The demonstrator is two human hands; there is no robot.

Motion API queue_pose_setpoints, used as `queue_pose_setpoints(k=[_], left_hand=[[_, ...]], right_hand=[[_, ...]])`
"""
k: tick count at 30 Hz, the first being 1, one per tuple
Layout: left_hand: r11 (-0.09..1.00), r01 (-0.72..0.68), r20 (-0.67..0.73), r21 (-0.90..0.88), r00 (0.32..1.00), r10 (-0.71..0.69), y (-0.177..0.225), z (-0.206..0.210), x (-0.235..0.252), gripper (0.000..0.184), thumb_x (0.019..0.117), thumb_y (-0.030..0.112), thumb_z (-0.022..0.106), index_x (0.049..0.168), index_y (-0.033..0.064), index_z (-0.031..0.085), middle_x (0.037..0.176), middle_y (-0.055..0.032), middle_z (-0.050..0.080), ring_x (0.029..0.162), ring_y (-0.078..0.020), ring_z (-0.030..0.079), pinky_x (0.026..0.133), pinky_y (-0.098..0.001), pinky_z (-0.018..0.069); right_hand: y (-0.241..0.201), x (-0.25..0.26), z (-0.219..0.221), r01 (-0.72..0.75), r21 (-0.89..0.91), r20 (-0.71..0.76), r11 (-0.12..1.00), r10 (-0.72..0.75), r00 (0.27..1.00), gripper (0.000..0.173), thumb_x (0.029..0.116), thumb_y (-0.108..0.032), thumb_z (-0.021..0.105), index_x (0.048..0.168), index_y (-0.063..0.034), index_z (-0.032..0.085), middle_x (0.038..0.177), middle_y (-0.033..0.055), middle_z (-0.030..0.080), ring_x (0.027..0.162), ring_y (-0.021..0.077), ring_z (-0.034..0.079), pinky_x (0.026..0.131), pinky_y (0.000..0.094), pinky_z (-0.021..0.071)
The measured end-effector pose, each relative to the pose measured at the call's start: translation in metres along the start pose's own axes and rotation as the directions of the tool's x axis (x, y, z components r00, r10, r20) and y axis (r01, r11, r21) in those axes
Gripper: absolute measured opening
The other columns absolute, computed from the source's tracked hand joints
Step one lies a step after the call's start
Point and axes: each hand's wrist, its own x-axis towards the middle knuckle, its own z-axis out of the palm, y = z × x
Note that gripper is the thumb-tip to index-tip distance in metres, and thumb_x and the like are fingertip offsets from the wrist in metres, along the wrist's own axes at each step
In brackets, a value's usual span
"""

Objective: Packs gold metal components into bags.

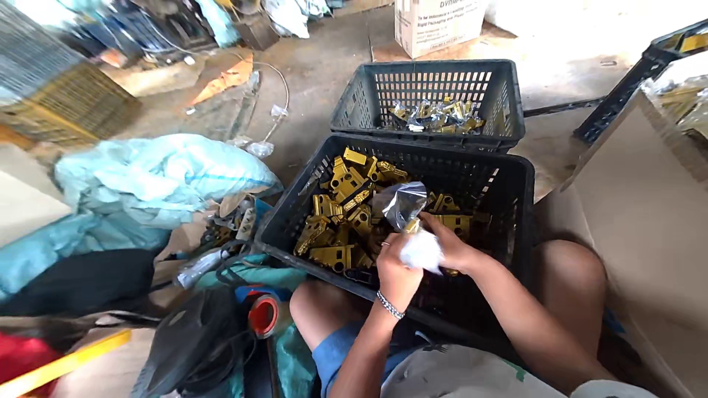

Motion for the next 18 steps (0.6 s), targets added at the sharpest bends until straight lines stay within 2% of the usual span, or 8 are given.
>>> queue_pose_setpoints(k=[2,4,7,9,11,13,15,18], left_hand=[[0.964,0.209,-0.167,-0.166,0.957,-0.236,-0.002,-0.002,0.011,0.021,0.0895,0.003,0.069,0.104,-0.0124,0.067,0.092,-0.0098,0.072,0.084,-0.0047,0.068,0.081,-0.0219,0.0569],[0.891,0.280,-0.248,-0.357,0.891,-0.380,0.006,-0.008,0.022,0.011,0.0929,0.002,0.066,0.102,-0.0044,0.066,0.084,0.0015,0.069,0.072,-0.0007,0.064,0.071,-0.0198,0.0569],[0.876,0.225,-0.161,-0.426,0.934,-0.319,0.018,-0.004,0.015,0.016,0.0922,0.000,0.063,0.106,-0.0068,0.064,0.089,0.0006,0.068,0.080,-0.0012,0.064,0.077,-0.0210,0.0558],[0.896,0.171,-0.102,-0.410,0.968,-0.231,0.026,0.003,0.006,0.021,0.0885,-0.003,0.063,0.107,-0.0123,0.059,0.095,-0.0050,0.066,0.092,-0.0027,0.063,0.087,-0.0214,0.0546],[0.842,0.262,-0.036,-0.472,0.948,-0.316,0.033,0.001,0.002,0.018,0.0897,-0.004,0.061,0.107,-0.0090,0.060,0.094,-0.0026,0.066,0.090,-0.0022,0.064,0.084,-0.0205,0.0547],[0.671,0.462,0.088,-0.580,0.854,-0.512,0.042,-0.017,0.010,0.014,0.0969,-0.001,0.055,0.109,-0.0020,0.061,0.091,-0.0002,0.068,0.082,-0.0057,0.066,0.076,-0.0236,0.0580],[0.553,0.542,0.132,-0.633,0.779,-0.613,0.041,-0.035,0.018,0.014,0.0995,0.001,0.051,0.110,0.0018,0.060,0.090,-0.0008,0.069,0.080,-0.0098,0.068,0.073,-0.0279,0.0604],[0.675,0.544,0.159,-0.498,0.823,-0.546,0.038,-0.039,0.007,0.014,0.0960,0.001,0.056,0.110,-0.0013,0.061,0.090,-0.0004,0.068,0.082,-0.0071,0.067,0.076,-0.0257,0.0588]], right_hand=[[-0.011,-0.009,-0.002,-0.013,0.245,0.047,0.969,0.001,0.999,0.086,0.0805,-0.010,0.082,0.154,-0.0001,0.037,0.146,0.0173,0.053,0.129,0.0182,0.056,0.107,0.0315,0.0487],[-0.014,-0.015,0.000,0.057,0.382,-0.035,0.922,-0.047,0.998,0.067,0.0860,-0.011,0.076,0.146,0.0009,0.049,0.139,0.0146,0.059,0.121,0.0146,0.061,0.100,0.0294,0.0527],[-0.013,-0.012,0.004,0.140,0.484,-0.142,0.864,-0.081,0.987,0.058,0.0887,-0.003,0.069,0.144,0.0009,0.051,0.139,0.0136,0.058,0.121,0.0141,0.060,0.100,0.0291,0.0532],[-0.016,-0.011,0.010,0.198,0.449,-0.155,0.871,-0.142,0.978,0.061,0.0865,0.001,0.066,0.145,0.0019,0.049,0.138,0.0135,0.058,0.118,0.0115,0.062,0.098,0.0262,0.0544],[-0.017,-0.015,0.015,0.242,0.449,-0.175,0.860,-0.181,0.968,0.061,0.0860,0.003,0.067,0.144,0.0034,0.049,0.134,0.0127,0.060,0.112,0.0108,0.065,0.094,0.0253,0.0569],[-0.013,-0.020,0.016,0.282,0.460,-0.236,0.842,-0.190,0.953,0.049,0.0860,0.002,0.070,0.132,0.0050,0.055,0.121,0.0100,0.065,0.101,0.0111,0.069,0.086,0.0261,0.0604],[-0.010,-0.025,0.014,0.329,0.373,-0.322,0.867,-0.212,0.923,0.043,0.0850,-0.002,0.073,0.126,0.0042,0.059,0.119,0.0076,0.066,0.103,0.0077,0.067,0.089,0.0225,0.0581],[-0.008,-0.020,0.015,0.428,0.077,-0.430,0.900,-0.357,0.829,0.045,0.0844,-0.008,0.079,0.122,0.0055,0.059,0.118,0.0123,0.065,0.104,0.0077,0.067,0.089,0.0202,0.0580]])
